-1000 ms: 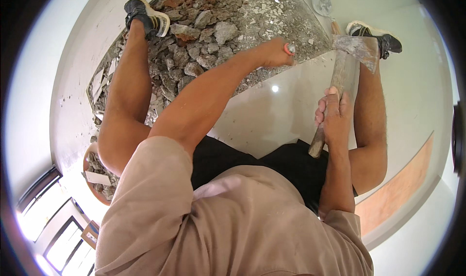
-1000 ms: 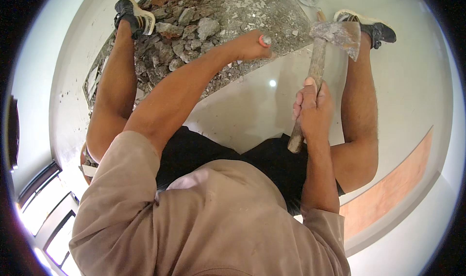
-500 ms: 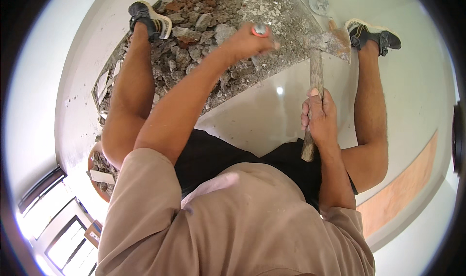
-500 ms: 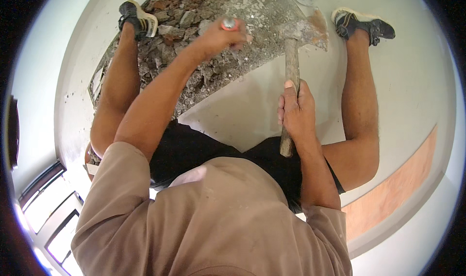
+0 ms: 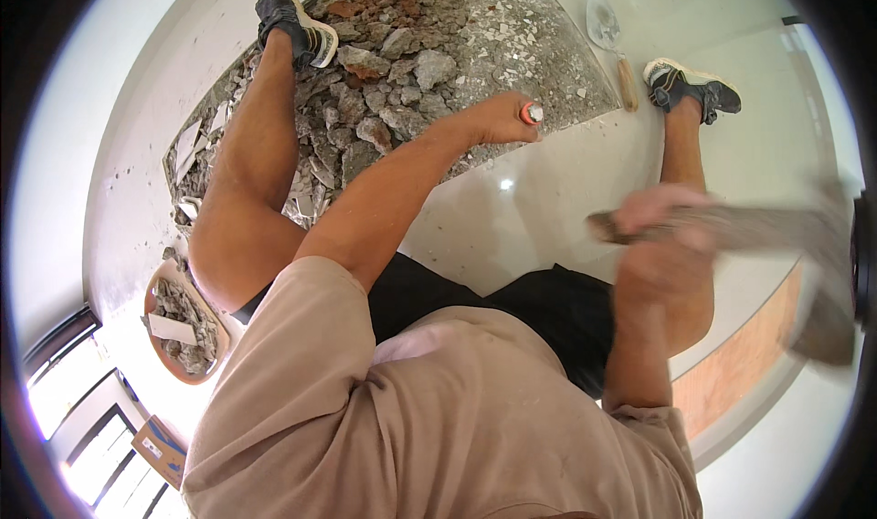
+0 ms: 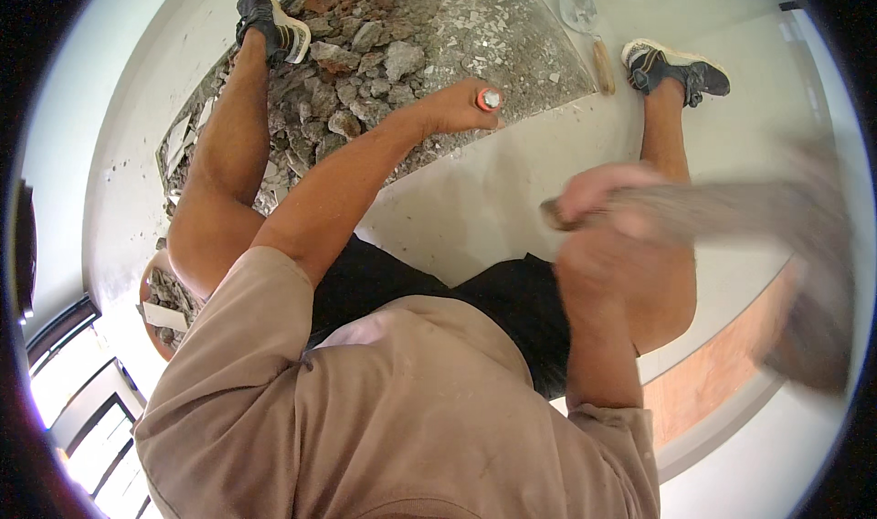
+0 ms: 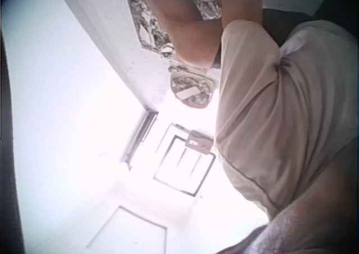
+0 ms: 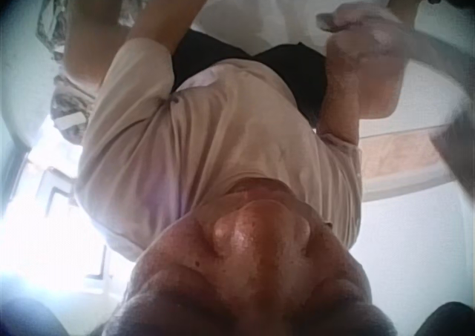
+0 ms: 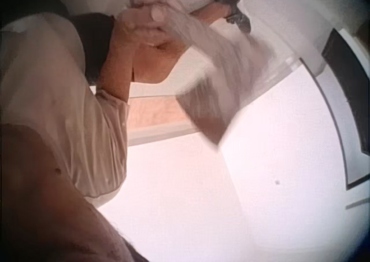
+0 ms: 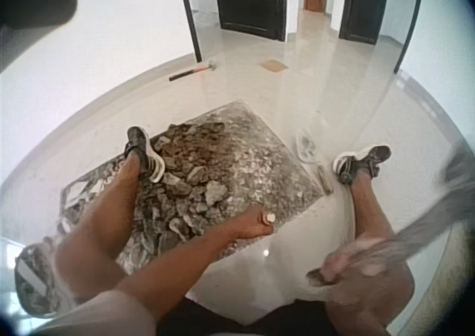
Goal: The person breaks up concrete and tile debris on a floor using an axe and a hand trowel, moving the rubble into a basket.
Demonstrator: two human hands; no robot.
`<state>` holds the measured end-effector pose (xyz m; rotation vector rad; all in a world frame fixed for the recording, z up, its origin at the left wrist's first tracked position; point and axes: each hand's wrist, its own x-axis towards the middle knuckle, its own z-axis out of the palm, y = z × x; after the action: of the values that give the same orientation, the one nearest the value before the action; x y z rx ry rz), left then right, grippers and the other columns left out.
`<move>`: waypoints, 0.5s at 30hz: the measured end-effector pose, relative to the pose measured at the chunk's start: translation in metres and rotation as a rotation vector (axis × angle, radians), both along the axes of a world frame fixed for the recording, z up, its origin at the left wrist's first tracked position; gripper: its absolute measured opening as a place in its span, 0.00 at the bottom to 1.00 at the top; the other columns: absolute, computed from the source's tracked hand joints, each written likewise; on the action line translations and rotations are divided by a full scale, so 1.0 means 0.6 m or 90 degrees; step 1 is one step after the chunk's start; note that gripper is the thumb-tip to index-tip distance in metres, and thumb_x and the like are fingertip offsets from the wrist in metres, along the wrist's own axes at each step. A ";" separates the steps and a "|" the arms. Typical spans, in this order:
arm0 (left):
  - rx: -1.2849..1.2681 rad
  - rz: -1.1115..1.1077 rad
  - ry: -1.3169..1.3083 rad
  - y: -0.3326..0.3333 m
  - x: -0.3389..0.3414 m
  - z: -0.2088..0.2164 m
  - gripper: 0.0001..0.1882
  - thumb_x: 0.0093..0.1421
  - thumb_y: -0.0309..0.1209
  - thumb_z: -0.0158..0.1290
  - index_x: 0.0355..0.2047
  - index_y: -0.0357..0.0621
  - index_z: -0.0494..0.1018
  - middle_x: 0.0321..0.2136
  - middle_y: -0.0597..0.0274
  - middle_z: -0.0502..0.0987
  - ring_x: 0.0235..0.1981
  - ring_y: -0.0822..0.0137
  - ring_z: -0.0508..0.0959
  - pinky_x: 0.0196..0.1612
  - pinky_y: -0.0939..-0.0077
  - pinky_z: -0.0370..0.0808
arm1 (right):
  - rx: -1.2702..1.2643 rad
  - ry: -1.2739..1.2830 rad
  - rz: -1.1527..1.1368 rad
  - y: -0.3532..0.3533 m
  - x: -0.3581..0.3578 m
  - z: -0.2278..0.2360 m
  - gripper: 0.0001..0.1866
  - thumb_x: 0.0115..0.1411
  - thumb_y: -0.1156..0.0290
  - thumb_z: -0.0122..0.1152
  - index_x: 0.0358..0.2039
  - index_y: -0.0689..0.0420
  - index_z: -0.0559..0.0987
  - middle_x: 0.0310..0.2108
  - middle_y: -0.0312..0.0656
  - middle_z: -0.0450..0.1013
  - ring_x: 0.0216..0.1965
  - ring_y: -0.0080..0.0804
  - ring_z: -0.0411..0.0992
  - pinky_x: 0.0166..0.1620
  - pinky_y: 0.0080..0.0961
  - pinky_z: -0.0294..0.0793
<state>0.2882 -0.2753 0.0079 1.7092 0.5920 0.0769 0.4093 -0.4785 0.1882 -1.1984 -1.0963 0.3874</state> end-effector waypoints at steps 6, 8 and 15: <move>0.016 -0.016 -0.008 -0.001 -0.009 -0.010 0.15 0.51 0.35 0.66 0.23 0.41 0.71 0.19 0.70 0.71 0.25 0.74 0.68 0.31 0.71 0.68 | -0.710 -0.212 0.015 -0.007 -0.001 -0.049 0.20 0.70 0.60 0.53 0.46 0.68 0.70 0.29 0.65 0.73 0.30 0.65 0.73 0.36 0.51 0.71; -0.003 -0.011 0.007 0.002 -0.009 -0.017 0.15 0.51 0.35 0.67 0.23 0.41 0.71 0.19 0.70 0.70 0.24 0.74 0.67 0.31 0.71 0.68 | -0.655 -0.244 -0.070 -0.012 0.023 0.002 0.19 0.70 0.58 0.52 0.45 0.64 0.73 0.28 0.56 0.76 0.26 0.56 0.73 0.32 0.44 0.72; -0.009 -0.008 -0.018 0.012 -0.007 -0.026 0.16 0.49 0.35 0.67 0.23 0.41 0.71 0.19 0.70 0.71 0.24 0.74 0.67 0.30 0.70 0.68 | 0.018 0.273 0.140 -0.014 0.012 -0.033 0.15 0.70 0.61 0.50 0.34 0.60 0.73 0.23 0.48 0.69 0.20 0.36 0.67 0.28 0.33 0.70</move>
<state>0.2839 -0.2681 -0.0076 1.6945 0.5592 0.0882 0.4163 -0.4867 0.1682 -0.9143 -0.8550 0.7587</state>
